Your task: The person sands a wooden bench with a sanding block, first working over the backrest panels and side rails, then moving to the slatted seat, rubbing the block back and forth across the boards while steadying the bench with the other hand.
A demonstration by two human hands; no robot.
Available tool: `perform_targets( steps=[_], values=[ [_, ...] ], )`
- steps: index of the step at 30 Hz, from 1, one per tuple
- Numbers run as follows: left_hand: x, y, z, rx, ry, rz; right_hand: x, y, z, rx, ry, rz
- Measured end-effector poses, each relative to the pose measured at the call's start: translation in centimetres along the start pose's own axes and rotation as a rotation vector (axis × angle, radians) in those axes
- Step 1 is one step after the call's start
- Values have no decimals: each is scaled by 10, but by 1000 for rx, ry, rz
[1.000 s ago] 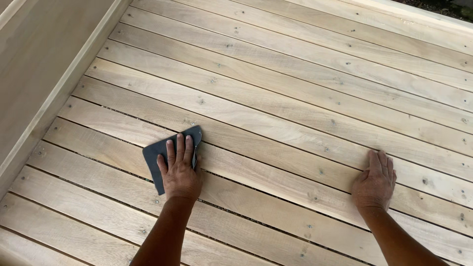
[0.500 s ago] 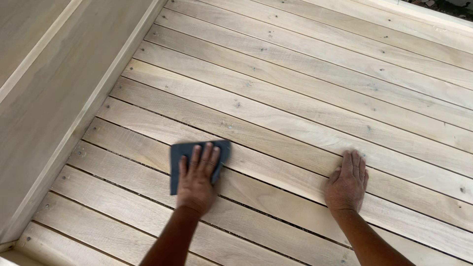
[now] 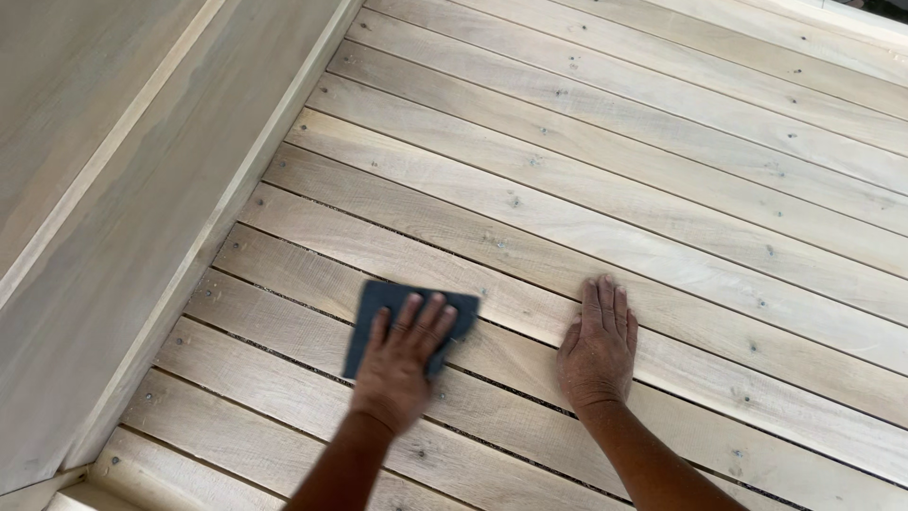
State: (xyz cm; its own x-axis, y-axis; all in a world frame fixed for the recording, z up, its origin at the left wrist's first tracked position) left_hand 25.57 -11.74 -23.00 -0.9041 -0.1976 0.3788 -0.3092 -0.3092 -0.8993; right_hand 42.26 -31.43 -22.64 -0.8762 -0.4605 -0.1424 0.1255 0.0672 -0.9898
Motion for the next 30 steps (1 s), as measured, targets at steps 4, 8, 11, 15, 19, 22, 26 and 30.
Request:
perform_targets(
  steps=[4, 8, 11, 15, 19, 22, 26, 30],
  values=[
    [5, -37, -106, 44, -341, 302, -2, -5, 6, 5, 2, 35],
    [-2, -36, -63, -58, -424, 111, -2, -5, 7, 10, 5, 42],
    [3, -15, 35, 146, -129, 20, -2, -5, 8, 11, 12, 36],
    [7, 1, 54, 188, 217, 41, -3, -5, 11, 2, 4, 39],
    [5, -28, -52, -30, 62, 425, -3, -6, 14, 15, -3, 48],
    [6, -43, -143, 124, -424, 301, -3, -5, 14, 8, 2, 43],
    [3, -46, -116, 121, -593, 123, -4, -6, 13, 27, 7, 36],
    [10, -7, 28, 18, 64, -20, -4, -9, 13, 24, 7, 40]
  ],
)
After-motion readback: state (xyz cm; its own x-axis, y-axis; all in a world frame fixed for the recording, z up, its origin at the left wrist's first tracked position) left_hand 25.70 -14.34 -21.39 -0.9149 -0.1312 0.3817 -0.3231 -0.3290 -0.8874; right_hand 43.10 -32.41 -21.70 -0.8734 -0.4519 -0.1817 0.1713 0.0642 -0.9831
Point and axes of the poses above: each hand's wrist, its own x-axis away from the middle knuckle, its own y-axis out of the palm, z = x × y, the point moved 7 cm from there along -x, towards the middle knuckle, and after that the axes turned 11 degrees about x, right-handed, at the moved point
